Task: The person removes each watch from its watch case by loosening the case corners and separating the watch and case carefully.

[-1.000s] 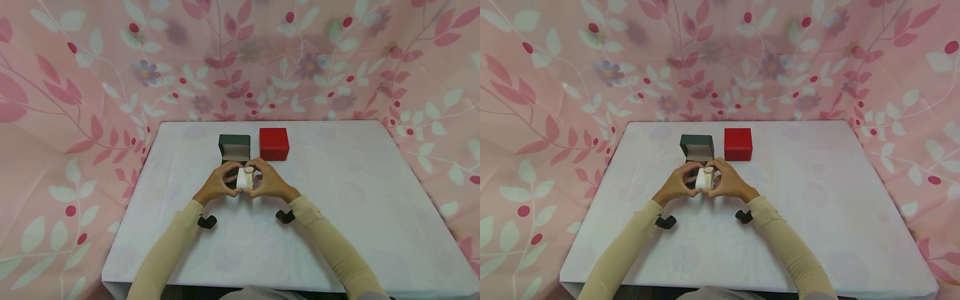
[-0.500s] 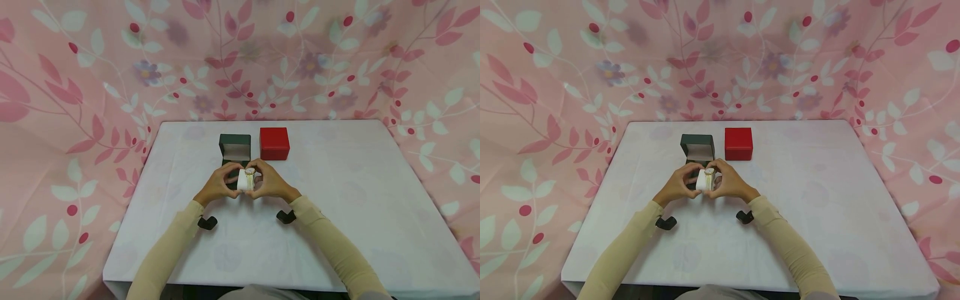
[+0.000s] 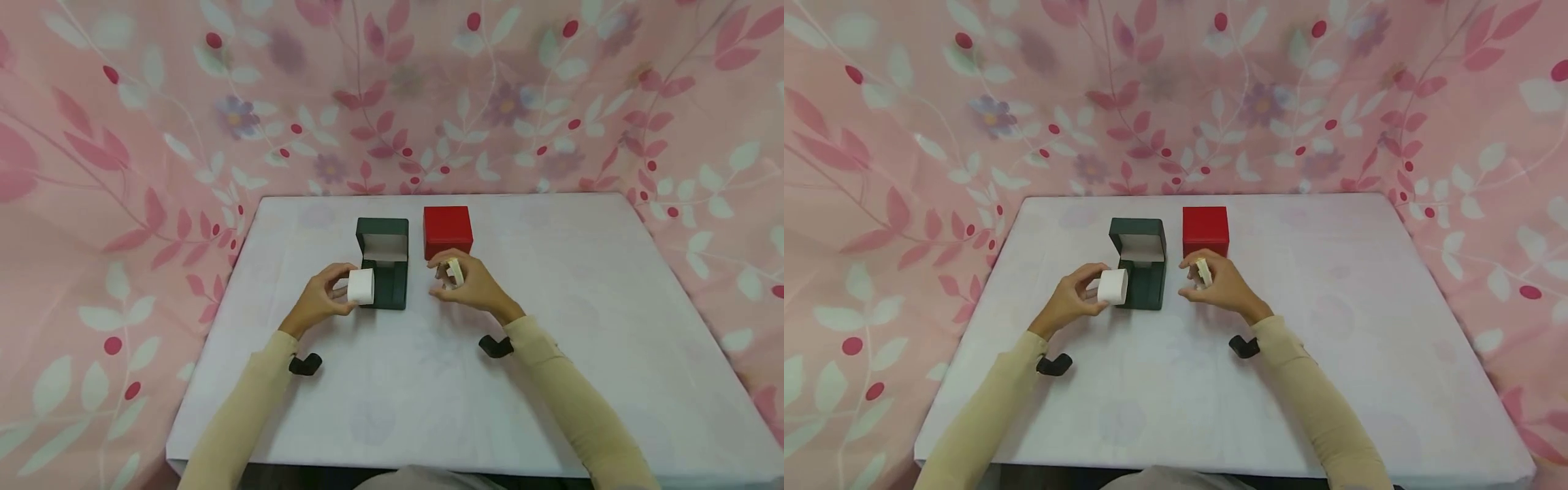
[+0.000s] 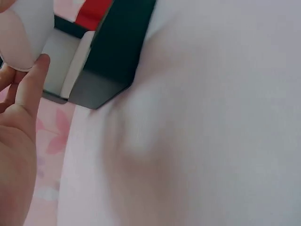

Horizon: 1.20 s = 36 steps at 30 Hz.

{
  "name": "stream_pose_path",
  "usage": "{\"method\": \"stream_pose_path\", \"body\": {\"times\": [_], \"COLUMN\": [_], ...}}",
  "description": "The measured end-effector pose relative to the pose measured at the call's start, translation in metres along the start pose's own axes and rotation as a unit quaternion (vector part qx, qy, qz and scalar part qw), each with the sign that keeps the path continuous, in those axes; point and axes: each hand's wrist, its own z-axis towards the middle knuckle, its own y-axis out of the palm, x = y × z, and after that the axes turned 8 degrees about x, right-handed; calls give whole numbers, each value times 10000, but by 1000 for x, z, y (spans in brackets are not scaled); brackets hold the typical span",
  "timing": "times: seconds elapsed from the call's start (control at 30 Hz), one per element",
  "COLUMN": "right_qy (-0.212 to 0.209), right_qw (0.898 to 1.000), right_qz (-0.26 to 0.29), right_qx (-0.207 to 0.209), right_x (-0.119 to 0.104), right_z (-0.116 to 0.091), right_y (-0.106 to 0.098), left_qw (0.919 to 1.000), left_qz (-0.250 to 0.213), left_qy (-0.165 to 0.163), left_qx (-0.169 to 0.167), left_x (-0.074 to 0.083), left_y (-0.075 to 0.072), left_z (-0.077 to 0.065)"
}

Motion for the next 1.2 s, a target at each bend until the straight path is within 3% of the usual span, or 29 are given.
{"method": "stream_pose_path", "body": {"times": [0.2,0.4,0.53,0.63,0.87,1.07,1.2], "right_qy": [840,1177,1401,1466,1524,1656,1642], "right_qw": [9964,9916,9890,9889,9881,9856,9856], "right_qz": [-99,-493,-455,-259,-106,71,280], "right_qx": [-96,217,97,2,195,322,291], "right_x": [-13,-27,-22,-16,32,36,23], "right_z": [3,0,-1,-1,-5,-7,-8], "right_y": [2,4,6,9,15,20,23], "left_qw": [9988,9994,9994,9993,9992,9991,9989], "left_qz": [66,86,53,41,96,8,-58], "left_qy": [-362,-336,-331,-355,-375,-402,-454], "left_qx": [-320,19,15,-65,-102,-100,-89], "left_x": [-4,-9,-11,-13,-14,-15,-17], "left_y": [-4,-3,-2,1,8,13,15], "left_z": [-2,-2,0,2,6,10,12]}}
